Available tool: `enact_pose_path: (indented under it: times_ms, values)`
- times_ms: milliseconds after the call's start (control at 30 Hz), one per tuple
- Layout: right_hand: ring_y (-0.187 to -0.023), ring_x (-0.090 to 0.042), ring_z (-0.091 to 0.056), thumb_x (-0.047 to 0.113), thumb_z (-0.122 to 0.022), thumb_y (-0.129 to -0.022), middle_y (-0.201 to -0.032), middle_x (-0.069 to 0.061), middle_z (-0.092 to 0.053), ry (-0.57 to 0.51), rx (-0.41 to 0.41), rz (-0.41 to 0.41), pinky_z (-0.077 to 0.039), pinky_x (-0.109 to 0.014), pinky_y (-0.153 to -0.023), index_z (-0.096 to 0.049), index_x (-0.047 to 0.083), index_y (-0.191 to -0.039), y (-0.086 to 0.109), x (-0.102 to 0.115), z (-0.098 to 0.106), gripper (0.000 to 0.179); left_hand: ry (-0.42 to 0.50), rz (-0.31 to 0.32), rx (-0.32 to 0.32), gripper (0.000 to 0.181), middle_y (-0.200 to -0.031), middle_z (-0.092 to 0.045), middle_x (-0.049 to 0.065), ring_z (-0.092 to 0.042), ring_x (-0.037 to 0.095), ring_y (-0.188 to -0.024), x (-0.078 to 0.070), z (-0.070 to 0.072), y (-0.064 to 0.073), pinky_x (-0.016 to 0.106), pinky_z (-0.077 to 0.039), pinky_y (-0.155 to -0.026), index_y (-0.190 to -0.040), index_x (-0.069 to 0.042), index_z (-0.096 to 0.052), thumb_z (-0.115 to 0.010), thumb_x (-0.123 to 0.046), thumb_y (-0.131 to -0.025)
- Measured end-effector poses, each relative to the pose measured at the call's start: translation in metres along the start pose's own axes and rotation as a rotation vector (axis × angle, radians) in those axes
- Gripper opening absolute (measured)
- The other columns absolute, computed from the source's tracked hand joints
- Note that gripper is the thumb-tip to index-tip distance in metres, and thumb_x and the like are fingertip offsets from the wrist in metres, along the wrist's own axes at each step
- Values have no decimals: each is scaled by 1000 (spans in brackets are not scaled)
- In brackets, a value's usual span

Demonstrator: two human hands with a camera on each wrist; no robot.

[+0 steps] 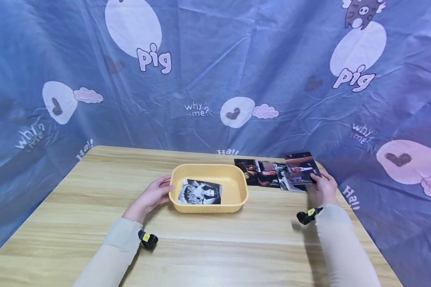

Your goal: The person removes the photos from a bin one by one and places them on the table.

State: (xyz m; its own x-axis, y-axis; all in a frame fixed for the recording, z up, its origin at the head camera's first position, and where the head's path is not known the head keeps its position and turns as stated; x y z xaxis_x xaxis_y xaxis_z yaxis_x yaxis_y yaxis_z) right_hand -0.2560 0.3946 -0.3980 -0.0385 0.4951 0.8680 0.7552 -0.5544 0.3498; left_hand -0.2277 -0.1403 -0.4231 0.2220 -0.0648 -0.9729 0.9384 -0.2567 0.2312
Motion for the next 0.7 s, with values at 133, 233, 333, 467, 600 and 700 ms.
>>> enact_pose_path:
  times_ms: [133,233,333,467,600,700]
  values:
    - [-54,-2,-61,-21,-53,-84,-60,6,-61,-43,-48,-6,-56,-15,-51,-56,9,-92,-8,0,21,31,6,-1,7,59,-153,-24,31,-41,48,-132,-1,-1,-1,47,-48,-103,-152,3,-16,-43,-5,-100]
    - [-54,-3,-62,-24,-51,-83,-60,4,-62,-107,-59,-14,-57,-16,-50,-53,7,-94,-14,-2,31,33,3,1,7,59,-153,-23,31,-41,48,-132,-2,-2,-1,47,-49,-103,-152,3,-16,-43,-5,-100]
    - [-53,-3,-61,-26,-53,-80,-58,5,-62,-98,-74,-8,-56,-16,-49,-48,6,-95,-19,-5,36,35,5,9,-2,59,-153,-24,30,-41,47,-132,-2,-1,-1,46,-49,-103,-152,2,-16,-44,-5,-100]
    - [-53,-1,-60,-26,-55,-79,-58,6,-59,-50,-83,0,-56,-16,-50,-42,5,-97,-22,-9,38,39,12,9,-7,59,-153,-25,31,-41,46,-132,-2,0,-1,46,-49,-102,-152,2,-16,-44,-5,-100]
    - [-52,0,-59,-25,-54,-80,-59,7,-57,3,-111,12,-56,-15,-50,-44,5,-96,-22,-12,39,36,9,5,-1,59,-153,-25,31,-41,47,-132,-1,1,-1,46,-49,-103,-152,3,-16,-43,-5,-100]
    - [-52,2,-58,-22,-55,-80,-63,9,-55,73,-141,28,-56,-13,-52,-46,7,-96,-23,-14,40,35,7,4,3,59,-153,-25,30,-41,47,-132,0,1,-1,47,-49,-103,-152,3,-16,-43,-5,-100]
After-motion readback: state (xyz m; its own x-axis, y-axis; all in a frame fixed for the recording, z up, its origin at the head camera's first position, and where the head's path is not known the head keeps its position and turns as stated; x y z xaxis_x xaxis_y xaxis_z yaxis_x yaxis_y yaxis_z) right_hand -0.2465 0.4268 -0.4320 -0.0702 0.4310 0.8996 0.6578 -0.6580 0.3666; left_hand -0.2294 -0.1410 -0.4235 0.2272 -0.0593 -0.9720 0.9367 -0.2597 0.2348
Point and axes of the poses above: each hand's wrist, its own y-axis away from the middle knuckle, its own z-axis out of the back of the hand, x = y × z, the point moved 1 cm from there along -y, towards the middle knuckle
